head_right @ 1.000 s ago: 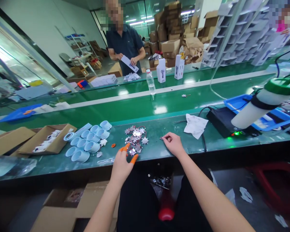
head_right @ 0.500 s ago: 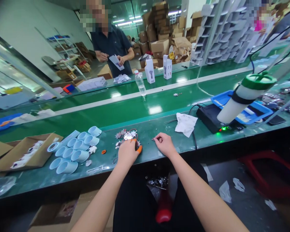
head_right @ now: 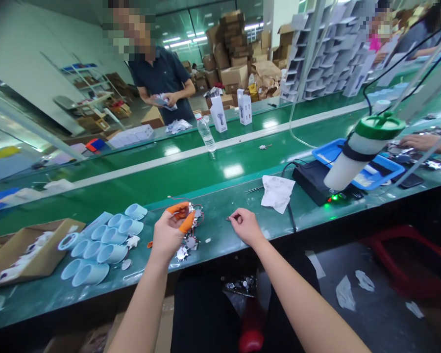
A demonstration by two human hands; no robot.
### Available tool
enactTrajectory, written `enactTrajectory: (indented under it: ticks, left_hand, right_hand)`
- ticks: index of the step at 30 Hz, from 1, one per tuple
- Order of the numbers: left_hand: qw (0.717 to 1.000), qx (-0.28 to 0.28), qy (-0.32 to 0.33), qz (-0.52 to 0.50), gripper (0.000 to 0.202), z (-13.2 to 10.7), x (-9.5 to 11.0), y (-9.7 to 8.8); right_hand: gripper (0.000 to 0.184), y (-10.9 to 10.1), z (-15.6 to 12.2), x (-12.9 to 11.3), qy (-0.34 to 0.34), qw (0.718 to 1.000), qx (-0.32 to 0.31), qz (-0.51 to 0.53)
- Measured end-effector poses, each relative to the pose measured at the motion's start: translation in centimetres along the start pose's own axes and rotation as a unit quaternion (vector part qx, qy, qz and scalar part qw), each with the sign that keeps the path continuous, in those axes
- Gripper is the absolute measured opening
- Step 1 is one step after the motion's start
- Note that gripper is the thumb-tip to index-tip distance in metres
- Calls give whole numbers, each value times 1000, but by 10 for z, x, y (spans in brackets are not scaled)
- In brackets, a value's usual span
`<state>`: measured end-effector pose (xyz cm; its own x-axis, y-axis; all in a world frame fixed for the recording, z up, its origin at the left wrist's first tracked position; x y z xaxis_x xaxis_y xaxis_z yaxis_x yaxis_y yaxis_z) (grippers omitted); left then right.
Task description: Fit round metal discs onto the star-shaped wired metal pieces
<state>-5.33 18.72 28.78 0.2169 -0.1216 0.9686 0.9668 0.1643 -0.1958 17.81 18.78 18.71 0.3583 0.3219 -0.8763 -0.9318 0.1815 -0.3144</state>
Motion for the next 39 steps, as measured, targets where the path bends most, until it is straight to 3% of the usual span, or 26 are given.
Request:
enactTrajectory:
  ticks: [2,7,10,15,21,33,36,39]
  left_hand:
    - [999,2,45,-28,46,-6,14,1]
    - [983,56,167,45,45,-39,52,3]
    - [983,54,171,43,45,-56,67,4]
    - [991,33,124,-37,48,-69,79,3]
    - [990,13,93,-101,48,-78,83,0]
    - [988,13,120,-94,46,-91,92,-2]
    - [993,2,96,-68,46,-85,80,3]
    - [997,-31,71,26,41,-60,51,20]
  right_hand:
    - [15,0,0,-1,1,1000,0,-1]
    - [18,1,0,-1,-5,1000,-1,-7]
    - [19,1,0,0,-8,1000,0,-14]
    - [21,1,-1,0,-12,1000,2,-12]
    - [21,1,-2,0,-11,1000,0,-11]
    - [23,3,-3,5,-13,1000,5,-9]
    - [22,3,-3,4,-17,1000,4,-11]
    - [22,2,-2,1,-20,1000,2,-16]
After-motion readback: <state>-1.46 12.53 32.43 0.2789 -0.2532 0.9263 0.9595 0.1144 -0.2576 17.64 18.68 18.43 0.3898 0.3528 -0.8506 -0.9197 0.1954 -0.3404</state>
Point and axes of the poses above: each hand's wrist, its own z-axis towards the middle knuckle, its own y-axis out of the palm, x = y × z, the point moved 4 cm from there along z, towards the middle knuckle, and after that the axes turned 6 degrees about -y, right-handed, at the moved point
